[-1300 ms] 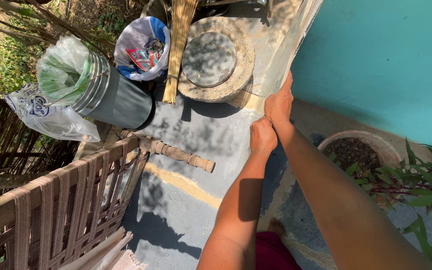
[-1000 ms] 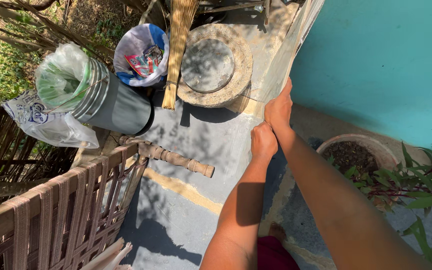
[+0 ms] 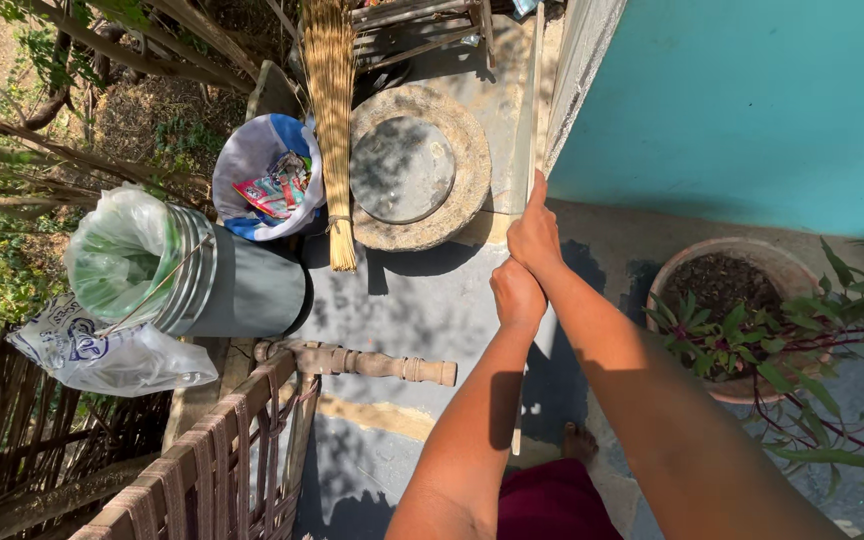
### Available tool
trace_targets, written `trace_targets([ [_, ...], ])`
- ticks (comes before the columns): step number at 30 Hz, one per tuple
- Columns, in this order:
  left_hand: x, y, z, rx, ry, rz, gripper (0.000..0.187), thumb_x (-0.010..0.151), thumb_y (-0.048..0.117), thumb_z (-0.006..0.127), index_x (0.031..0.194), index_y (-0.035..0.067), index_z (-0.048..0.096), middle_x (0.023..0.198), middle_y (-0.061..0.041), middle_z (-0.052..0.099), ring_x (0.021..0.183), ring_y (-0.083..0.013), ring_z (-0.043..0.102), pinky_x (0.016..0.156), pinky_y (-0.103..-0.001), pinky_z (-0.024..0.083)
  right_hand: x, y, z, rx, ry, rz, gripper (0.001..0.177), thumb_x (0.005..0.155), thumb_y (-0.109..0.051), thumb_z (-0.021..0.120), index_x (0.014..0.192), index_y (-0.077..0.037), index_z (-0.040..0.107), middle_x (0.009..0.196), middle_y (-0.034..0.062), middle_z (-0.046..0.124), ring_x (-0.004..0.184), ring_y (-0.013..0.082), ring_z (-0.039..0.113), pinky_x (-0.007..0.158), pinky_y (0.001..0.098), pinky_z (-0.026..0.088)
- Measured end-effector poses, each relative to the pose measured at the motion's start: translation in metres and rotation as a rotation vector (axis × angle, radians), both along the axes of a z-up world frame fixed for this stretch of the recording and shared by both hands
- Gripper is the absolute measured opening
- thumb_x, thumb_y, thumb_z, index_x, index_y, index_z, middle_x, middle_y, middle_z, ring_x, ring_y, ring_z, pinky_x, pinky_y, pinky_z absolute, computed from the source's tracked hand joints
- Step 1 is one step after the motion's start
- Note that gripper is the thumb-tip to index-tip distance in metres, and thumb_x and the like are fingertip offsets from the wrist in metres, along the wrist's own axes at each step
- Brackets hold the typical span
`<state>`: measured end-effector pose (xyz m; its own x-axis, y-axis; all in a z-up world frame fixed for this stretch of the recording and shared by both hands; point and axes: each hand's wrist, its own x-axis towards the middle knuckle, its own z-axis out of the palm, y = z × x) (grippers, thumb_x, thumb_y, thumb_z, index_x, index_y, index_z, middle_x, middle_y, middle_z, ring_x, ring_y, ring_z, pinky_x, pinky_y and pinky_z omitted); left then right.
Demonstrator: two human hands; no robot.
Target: The person carries a rectangular tile from an outdoor patio area into a bathroom. They place the tile on the floor near the toilet and then lift it to fit it into a gap between the wall and the floor.
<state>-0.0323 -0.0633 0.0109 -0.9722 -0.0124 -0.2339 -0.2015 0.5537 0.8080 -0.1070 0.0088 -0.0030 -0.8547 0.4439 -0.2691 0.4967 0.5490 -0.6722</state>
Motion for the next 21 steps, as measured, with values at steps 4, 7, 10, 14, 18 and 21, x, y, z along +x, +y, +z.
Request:
trace_targets([
  [4, -0.005, -0.003, -0.002, 0.029, 0.031, 0.001, 0.014, 0.087, 0.007, 0.065, 0.091, -0.005, 0.072, 0.09, -0.029, 0.072, 0.088, -0.0479, 0.07, 0.076, -0.054, 0.056, -0.002, -0.007, 0.01, -0.032, -0.044, -0.035, 0.088, 0.088, 0.001, 0.047, 0.163, -0.023, 0.009, 0.111, 0.0348, 0.068, 0.102, 0.0526, 0.067, 0.091, 0.0596, 0.05],
  [7, -0.011, 0.001, -0.005, 0.004, 0.032, 0.017, 0.014, 0.088, 0.007, 0.065, 0.089, -0.006, 0.071, 0.091, -0.029, 0.072, 0.09, -0.0465, 0.072, 0.076, -0.053, 0.057, -0.009, -0.007, 0.019, -0.056, -0.03, -0.048, 0.09, 0.086, 0.002, 0.047, 0.162, -0.023, 0.008, 0.113, 0.0332, 0.068, 0.104, 0.0506, 0.067, 0.091, 0.0583, 0.05],
  [10, -0.023, 0.008, -0.006, 0.005, 0.047, 0.026, 0.014, 0.087, 0.007, 0.065, 0.089, -0.005, 0.072, 0.09, -0.029, 0.072, 0.089, -0.0472, 0.071, 0.075, -0.054, 0.056, -0.017, 0.0, 0.019, -0.065, 0.039, -0.03, 0.089, 0.086, 0.003, 0.047, 0.162, -0.024, 0.01, 0.116, 0.0331, 0.067, 0.106, 0.0508, 0.066, 0.092, 0.0572, 0.05],
  [14, -0.043, 0.022, -0.009, 0.032, 0.083, 0.022, 0.015, 0.089, 0.009, 0.063, 0.09, -0.004, 0.072, 0.09, -0.028, 0.072, 0.089, -0.0472, 0.071, 0.074, -0.054, 0.055, -0.041, 0.016, 0.015, -0.093, 0.046, -0.044, 0.087, 0.087, 0.003, 0.046, 0.161, -0.027, 0.013, 0.12, 0.0318, 0.067, 0.109, 0.0498, 0.066, 0.093, 0.0559, 0.05],
  [18, -0.069, 0.04, -0.007, 0.012, 0.088, 0.018, 0.016, 0.09, 0.008, 0.061, 0.091, -0.004, 0.072, 0.092, -0.028, 0.073, 0.09, -0.0459, 0.072, 0.074, -0.053, 0.055, -0.068, 0.033, 0.018, -0.088, -0.021, -0.055, 0.087, 0.088, 0.004, 0.044, 0.163, -0.028, 0.011, 0.119, 0.0325, 0.067, 0.11, 0.0496, 0.066, 0.095, 0.0559, 0.05],
  [21, -0.089, 0.051, -0.001, 0.027, 0.016, 0.029, 0.018, 0.092, 0.009, 0.059, 0.091, -0.004, 0.071, 0.095, -0.027, 0.073, 0.09, -0.0438, 0.072, 0.073, -0.053, 0.055, -0.089, 0.045, 0.016, -0.068, -0.053, -0.064, 0.087, 0.088, 0.003, 0.044, 0.162, -0.028, 0.011, 0.12, 0.0321, 0.067, 0.111, 0.0491, 0.066, 0.096, 0.0557, 0.05],
])
